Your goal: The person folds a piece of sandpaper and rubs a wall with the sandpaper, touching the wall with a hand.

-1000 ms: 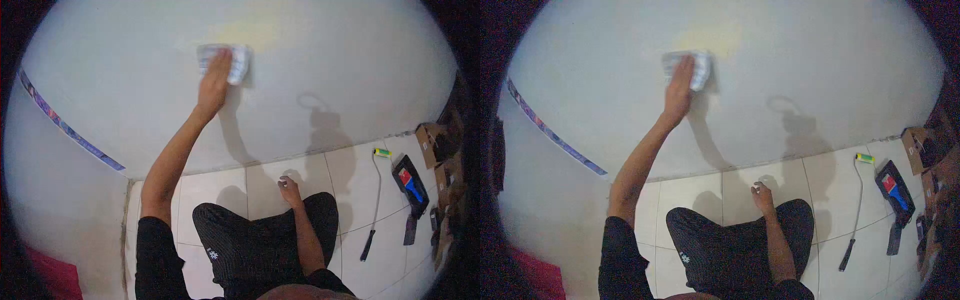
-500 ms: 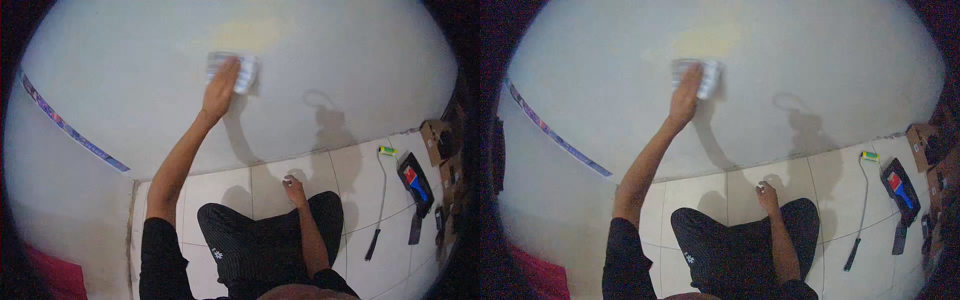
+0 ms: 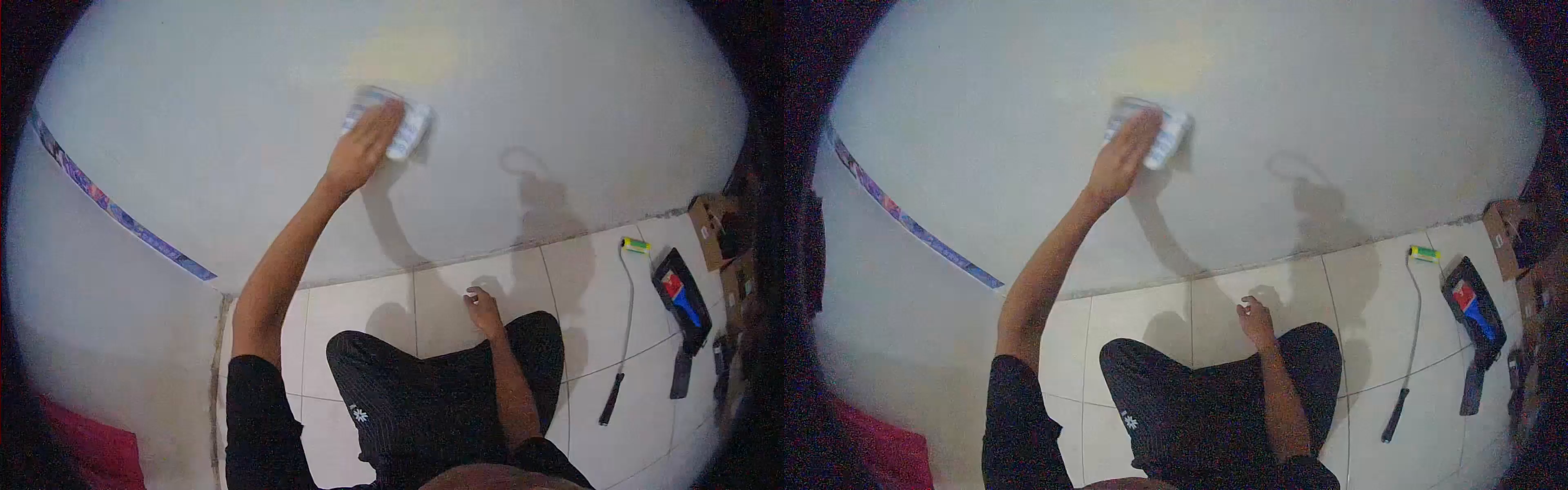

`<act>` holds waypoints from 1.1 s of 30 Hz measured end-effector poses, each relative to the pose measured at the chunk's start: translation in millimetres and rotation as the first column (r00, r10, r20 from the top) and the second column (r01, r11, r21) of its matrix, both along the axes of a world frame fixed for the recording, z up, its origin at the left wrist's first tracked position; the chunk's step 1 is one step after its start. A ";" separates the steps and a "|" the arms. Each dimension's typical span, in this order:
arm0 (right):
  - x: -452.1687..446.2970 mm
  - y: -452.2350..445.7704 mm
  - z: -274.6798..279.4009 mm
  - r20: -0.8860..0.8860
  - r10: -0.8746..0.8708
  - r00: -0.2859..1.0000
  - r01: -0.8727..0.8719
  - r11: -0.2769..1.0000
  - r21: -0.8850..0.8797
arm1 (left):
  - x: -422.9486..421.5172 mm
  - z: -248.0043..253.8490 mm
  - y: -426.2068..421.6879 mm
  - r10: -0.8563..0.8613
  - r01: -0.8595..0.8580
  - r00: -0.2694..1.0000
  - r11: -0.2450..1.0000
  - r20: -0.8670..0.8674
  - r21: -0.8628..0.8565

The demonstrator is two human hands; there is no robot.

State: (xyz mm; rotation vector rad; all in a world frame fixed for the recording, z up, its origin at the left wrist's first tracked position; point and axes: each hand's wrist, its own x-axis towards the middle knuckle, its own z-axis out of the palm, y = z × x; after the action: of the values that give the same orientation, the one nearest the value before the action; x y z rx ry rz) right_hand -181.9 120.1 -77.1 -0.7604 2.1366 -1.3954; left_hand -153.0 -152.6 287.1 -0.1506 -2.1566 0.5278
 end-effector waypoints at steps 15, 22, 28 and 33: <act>2.1 -5.5 -15.2 0.115 0.020 0.993 -0.006 0.992 -0.123 | -11.0 1.0 7.2 0.018 0.005 0.992 0.982 0.124 -0.189; 9.4 -15.2 -20.5 -0.046 -0.031 0.998 0.033 0.999 0.040 | -21.8 -1.1 -2.2 -0.050 0.070 0.994 0.976 0.100 -0.206; 7.9 -13.1 -6.0 -0.020 -0.057 0.998 0.059 0.994 0.092 | -21.6 4.4 2.9 -0.078 0.078 0.997 0.993 0.005 -0.085; 7.1 -15.0 -14.0 -0.067 -0.049 0.997 0.052 0.998 0.040 | -19.0 -1.5 -3.4 0.019 0.044 0.968 0.968 0.248 -0.247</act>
State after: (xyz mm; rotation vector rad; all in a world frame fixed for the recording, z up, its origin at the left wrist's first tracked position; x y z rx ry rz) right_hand -174.8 105.1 -91.2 -0.7515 2.2430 -1.3641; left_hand -172.0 -155.9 285.7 -0.3887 -2.3220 0.8119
